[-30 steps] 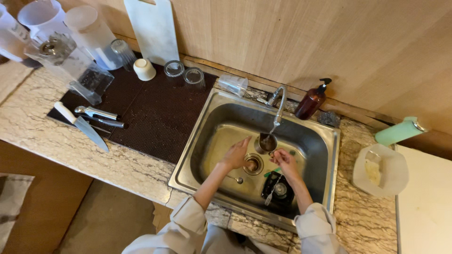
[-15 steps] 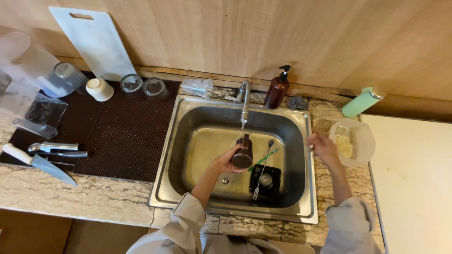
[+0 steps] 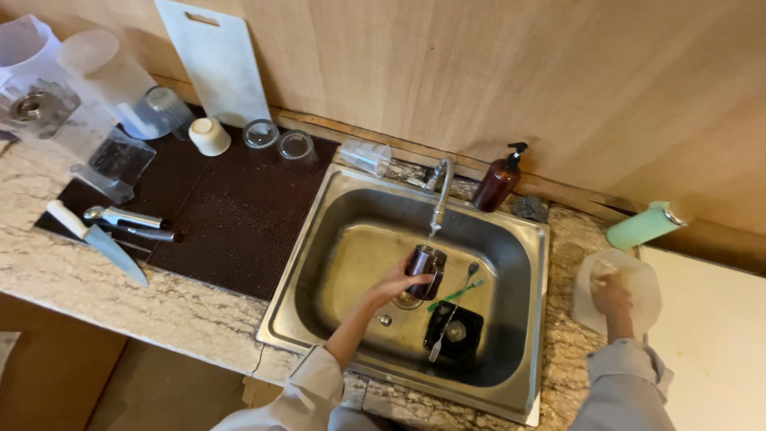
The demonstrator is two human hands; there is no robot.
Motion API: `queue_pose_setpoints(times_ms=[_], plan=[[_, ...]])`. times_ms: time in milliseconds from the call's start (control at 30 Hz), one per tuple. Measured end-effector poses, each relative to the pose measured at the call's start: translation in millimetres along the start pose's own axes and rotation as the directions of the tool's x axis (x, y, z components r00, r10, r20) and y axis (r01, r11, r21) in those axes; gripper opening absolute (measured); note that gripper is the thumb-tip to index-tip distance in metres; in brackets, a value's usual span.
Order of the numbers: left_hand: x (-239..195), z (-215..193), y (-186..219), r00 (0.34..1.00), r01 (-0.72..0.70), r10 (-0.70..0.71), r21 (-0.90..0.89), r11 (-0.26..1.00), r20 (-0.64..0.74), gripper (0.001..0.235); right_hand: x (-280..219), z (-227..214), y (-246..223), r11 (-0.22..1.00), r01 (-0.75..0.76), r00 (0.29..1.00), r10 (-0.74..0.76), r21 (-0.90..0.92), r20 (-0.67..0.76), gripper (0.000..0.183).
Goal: The person washes glassware and coffee machine components in a sink by hand, using a green-bristled brush to clean the internal parts of a black plastic component.
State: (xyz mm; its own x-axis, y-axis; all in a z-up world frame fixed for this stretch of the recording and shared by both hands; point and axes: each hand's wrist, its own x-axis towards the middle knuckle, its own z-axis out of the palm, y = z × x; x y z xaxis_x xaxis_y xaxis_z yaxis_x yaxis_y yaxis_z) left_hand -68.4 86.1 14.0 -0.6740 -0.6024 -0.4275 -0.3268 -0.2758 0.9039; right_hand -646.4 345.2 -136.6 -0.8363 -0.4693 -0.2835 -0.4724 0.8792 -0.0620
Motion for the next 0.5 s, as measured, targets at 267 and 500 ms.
queue_pose_setpoints(times_ms=[267, 500], plan=[[27, 12, -19, 0.966, 0.251, -0.144, -0.653, 0.714, 0.213, 0.096, -201, -147, -106, 0.886, 0.021, 0.967, 0.099, 0.463, -0.233, 0.084], [-10, 61, 21, 0.986, 0.167, -0.106, -0.846, 0.507, 0.131, 0.073, -403, -129, -345, 0.605, 0.214, 0.973, -0.199, 0.767, -0.115, 0.053]])
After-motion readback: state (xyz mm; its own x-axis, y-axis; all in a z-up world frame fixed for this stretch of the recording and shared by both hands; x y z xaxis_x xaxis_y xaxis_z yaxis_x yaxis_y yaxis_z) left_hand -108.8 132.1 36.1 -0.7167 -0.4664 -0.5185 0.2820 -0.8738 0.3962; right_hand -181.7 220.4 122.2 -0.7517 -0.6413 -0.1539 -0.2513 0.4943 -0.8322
